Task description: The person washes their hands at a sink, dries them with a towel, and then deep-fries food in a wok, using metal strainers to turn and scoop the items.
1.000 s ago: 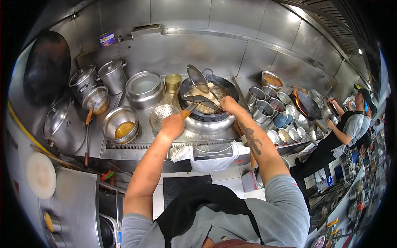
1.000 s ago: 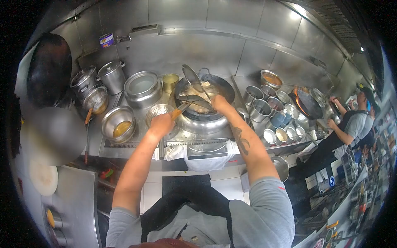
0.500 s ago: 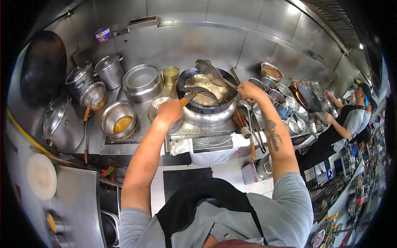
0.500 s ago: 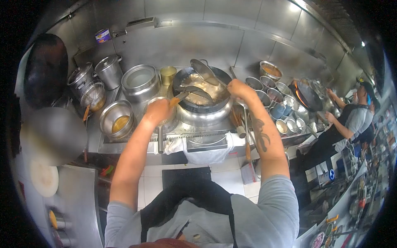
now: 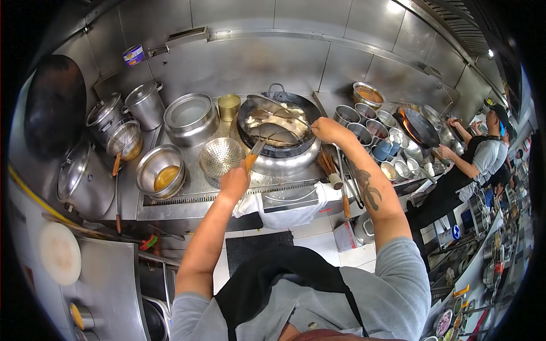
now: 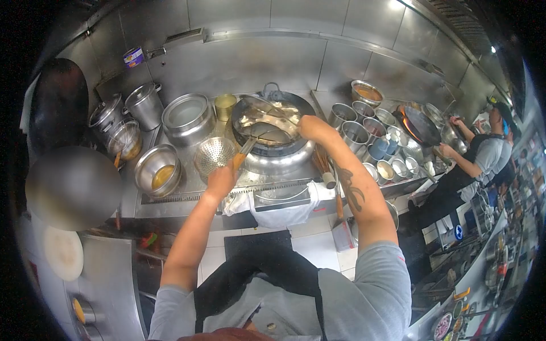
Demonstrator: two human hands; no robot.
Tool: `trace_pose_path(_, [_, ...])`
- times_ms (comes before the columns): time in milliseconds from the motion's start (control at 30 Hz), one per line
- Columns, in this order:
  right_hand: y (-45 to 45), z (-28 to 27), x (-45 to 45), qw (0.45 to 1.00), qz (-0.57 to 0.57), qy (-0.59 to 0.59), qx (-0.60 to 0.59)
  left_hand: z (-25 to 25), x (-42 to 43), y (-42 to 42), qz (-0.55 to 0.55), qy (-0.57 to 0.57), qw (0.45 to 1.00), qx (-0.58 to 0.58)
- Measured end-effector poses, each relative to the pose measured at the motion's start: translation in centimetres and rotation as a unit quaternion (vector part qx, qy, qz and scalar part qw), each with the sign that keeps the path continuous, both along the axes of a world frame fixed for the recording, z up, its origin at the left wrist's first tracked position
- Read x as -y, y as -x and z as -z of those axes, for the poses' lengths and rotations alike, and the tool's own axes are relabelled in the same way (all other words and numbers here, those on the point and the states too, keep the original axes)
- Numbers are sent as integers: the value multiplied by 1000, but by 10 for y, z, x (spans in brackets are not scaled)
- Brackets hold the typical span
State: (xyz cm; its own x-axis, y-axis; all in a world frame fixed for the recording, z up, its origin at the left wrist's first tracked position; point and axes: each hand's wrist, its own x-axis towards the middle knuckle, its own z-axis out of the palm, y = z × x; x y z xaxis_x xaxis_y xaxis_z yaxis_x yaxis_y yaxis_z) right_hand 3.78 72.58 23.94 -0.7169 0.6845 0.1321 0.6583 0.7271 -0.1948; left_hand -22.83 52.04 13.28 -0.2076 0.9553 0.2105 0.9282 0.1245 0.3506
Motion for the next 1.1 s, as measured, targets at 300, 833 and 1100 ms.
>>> trace_pose_path(300, [62,36,-27,990,105,37,90,27,5,5,-15,-5,1000,5])
trace_pose_path(833, [59,0,-18,986,94,-9,137,70,-3,-11,10,-21,1000,16])
trace_pose_path(1100, [39,-2,-12,985,165,-7,60,43,-3,-26,39,-36,994,92])
